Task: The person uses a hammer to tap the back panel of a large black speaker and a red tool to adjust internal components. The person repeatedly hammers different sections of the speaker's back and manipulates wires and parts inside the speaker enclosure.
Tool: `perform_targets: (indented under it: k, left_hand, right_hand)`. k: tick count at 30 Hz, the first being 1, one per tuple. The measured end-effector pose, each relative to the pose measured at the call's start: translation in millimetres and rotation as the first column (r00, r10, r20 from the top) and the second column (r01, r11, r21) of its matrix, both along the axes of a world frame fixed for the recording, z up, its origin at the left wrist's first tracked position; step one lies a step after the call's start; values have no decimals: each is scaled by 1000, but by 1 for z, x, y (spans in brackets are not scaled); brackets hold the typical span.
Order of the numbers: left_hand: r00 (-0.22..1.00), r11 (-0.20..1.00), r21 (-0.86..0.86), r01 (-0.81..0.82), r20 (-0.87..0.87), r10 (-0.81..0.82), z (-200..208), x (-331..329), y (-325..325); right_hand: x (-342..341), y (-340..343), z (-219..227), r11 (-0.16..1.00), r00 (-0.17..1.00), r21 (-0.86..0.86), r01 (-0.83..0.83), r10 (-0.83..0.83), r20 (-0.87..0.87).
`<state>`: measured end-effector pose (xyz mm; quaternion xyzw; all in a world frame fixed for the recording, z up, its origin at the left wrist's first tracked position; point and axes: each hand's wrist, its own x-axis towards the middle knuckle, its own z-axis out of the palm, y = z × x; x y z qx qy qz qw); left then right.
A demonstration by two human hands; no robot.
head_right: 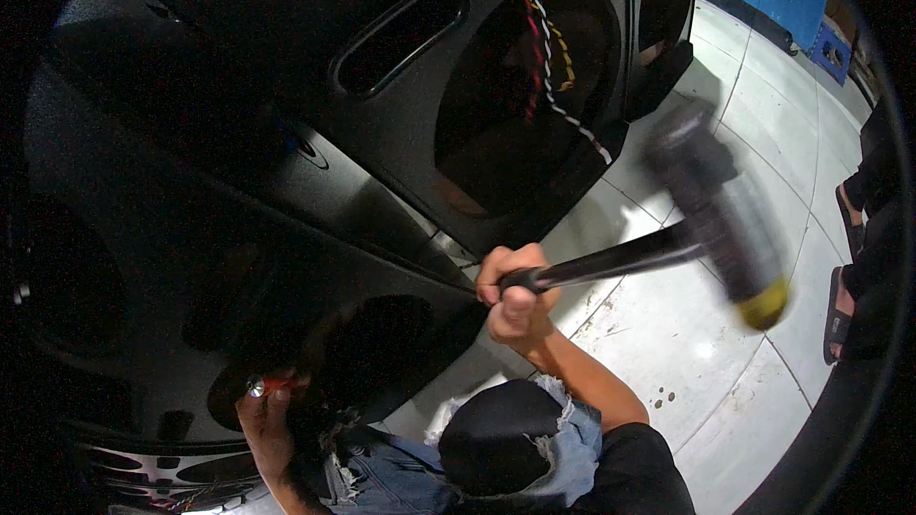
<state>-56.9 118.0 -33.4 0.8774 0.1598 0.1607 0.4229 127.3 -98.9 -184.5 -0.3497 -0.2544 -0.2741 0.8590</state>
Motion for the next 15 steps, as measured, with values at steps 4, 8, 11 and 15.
perform_targets:
  k: [4, 8, 11, 15]
  left_hand:
    - [999, 995, 85, 43, -34, -41, 6, 5, 1]
    - [1000, 997, 81, 8, -13, -7, 5, -6, 2]
    - [1000, 999, 42, -30, 1, 30, 4, -6, 5]
    - [999, 1000, 10, 10, 53, -11, 1, -5, 7]
  right_hand:
    - [27, 14, -8, 559, 932, -826, 72, -333, -144]
    - [5, -7, 7, 678, 940, -725, -122, -155, -303]
    - [6, -15, 4, 951, 998, -303, 57, -66, -18]
    - [47, -31, 8, 985, 993, -147, 90, -77, 90]
